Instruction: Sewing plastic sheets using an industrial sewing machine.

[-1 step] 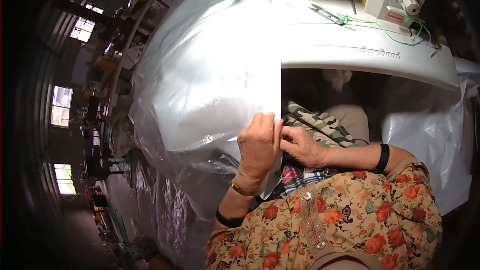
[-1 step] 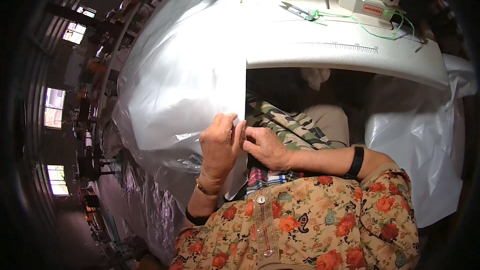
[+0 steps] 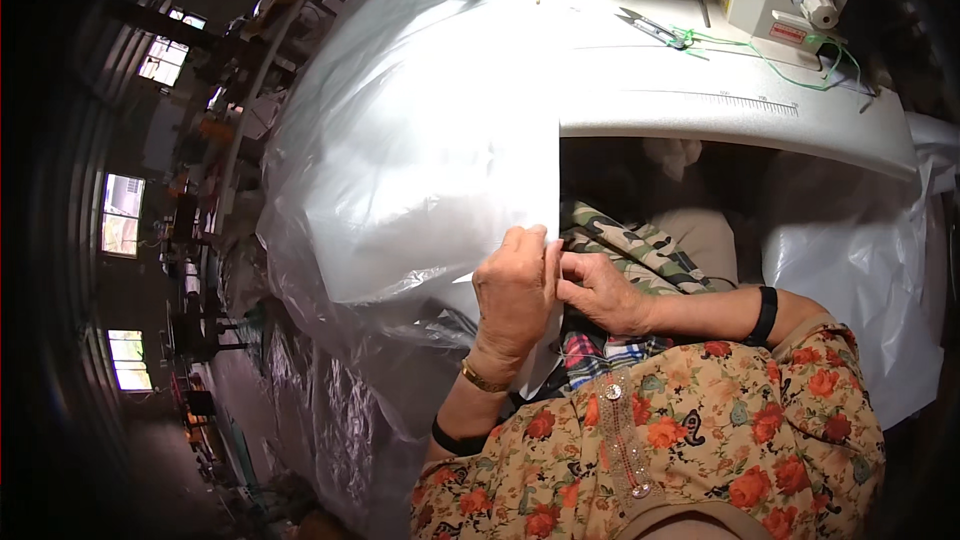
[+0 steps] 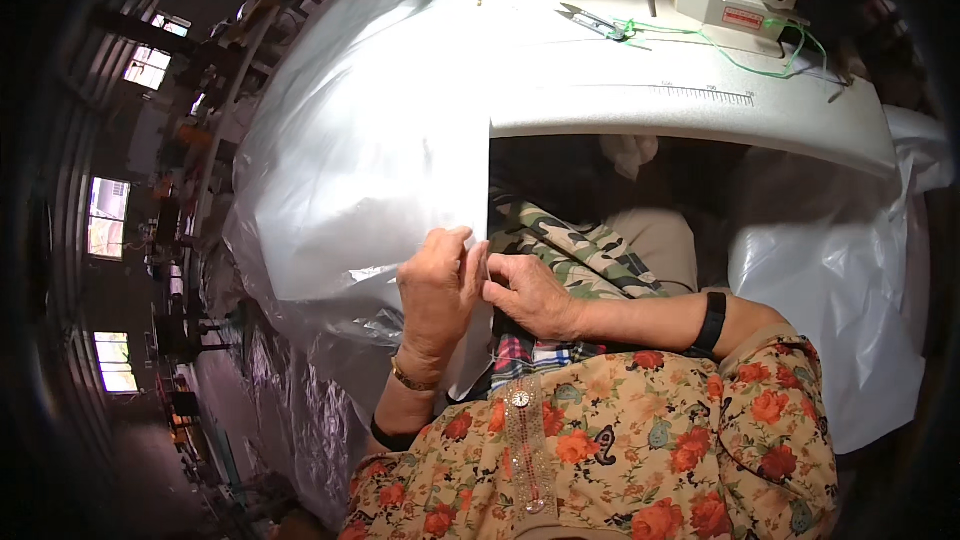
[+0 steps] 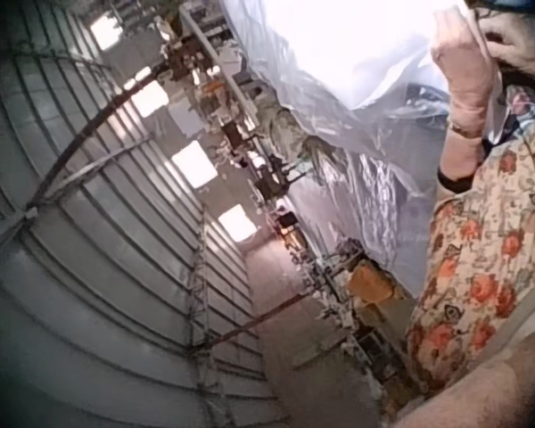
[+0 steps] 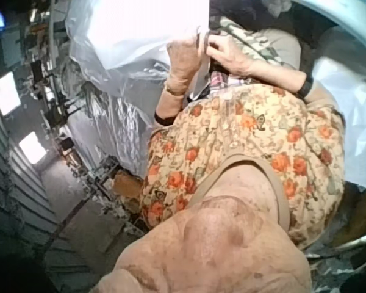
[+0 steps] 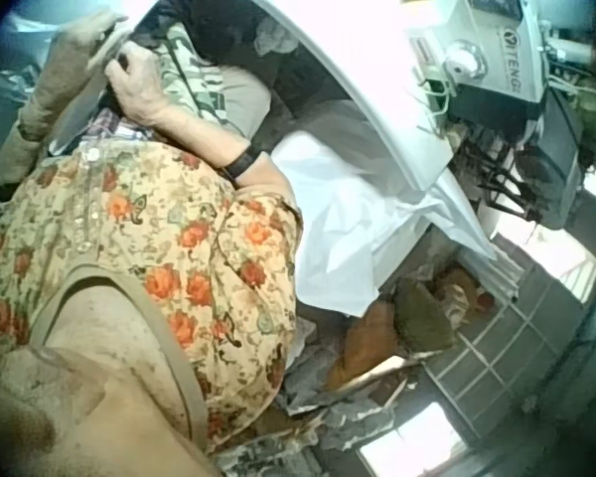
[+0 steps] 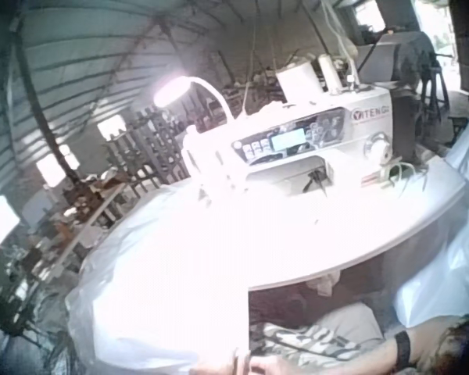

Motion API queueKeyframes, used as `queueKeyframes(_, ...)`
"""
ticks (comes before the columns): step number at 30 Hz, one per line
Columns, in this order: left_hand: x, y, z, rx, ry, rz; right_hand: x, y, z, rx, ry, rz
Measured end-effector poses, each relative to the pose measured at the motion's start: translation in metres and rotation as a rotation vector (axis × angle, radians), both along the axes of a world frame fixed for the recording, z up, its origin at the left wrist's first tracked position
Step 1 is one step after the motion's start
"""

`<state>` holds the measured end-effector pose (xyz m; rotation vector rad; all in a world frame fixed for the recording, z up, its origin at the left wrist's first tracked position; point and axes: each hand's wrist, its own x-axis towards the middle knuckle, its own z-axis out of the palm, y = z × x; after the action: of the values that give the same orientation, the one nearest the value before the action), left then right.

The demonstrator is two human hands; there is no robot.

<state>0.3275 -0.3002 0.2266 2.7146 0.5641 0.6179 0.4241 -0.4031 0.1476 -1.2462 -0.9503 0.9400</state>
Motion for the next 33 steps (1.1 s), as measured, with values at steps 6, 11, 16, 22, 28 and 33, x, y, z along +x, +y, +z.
queueKeyframes(6, -0.004, 0.002, 0.001, -0.113, -0.058, 0.053, -0.002, 0.0, 0.0, 0.012, 0.018, 0.025)
queueKeyframes(11, -0.006, 0.002, 0.005, -0.051, 0.056, 0.035, -0.001, -0.002, 0.003, -0.04, -0.01, 0.029)
queueKeyframes(16, -0.003, -0.007, 0.01, 0.034, 0.057, 0.089, -0.003, -0.002, -0.002, -0.019, 0.005, 0.033)
queueKeyframes(22, -0.004, -0.002, 0.01, 0.029, 0.087, 0.02, -0.003, -0.003, -0.002, 0.074, 0.006, -0.002)
queueKeyframes(28, -0.005, 0.002, 0.005, 0.047, 0.163, -0.006, -0.002, -0.004, 0.003, 0.047, -0.062, 0.025)
queueKeyframes(33, -0.004, 0.005, -0.002, -0.015, 0.094, -0.053, 0.002, -0.004, 0.003, 0.136, -0.322, 0.001)
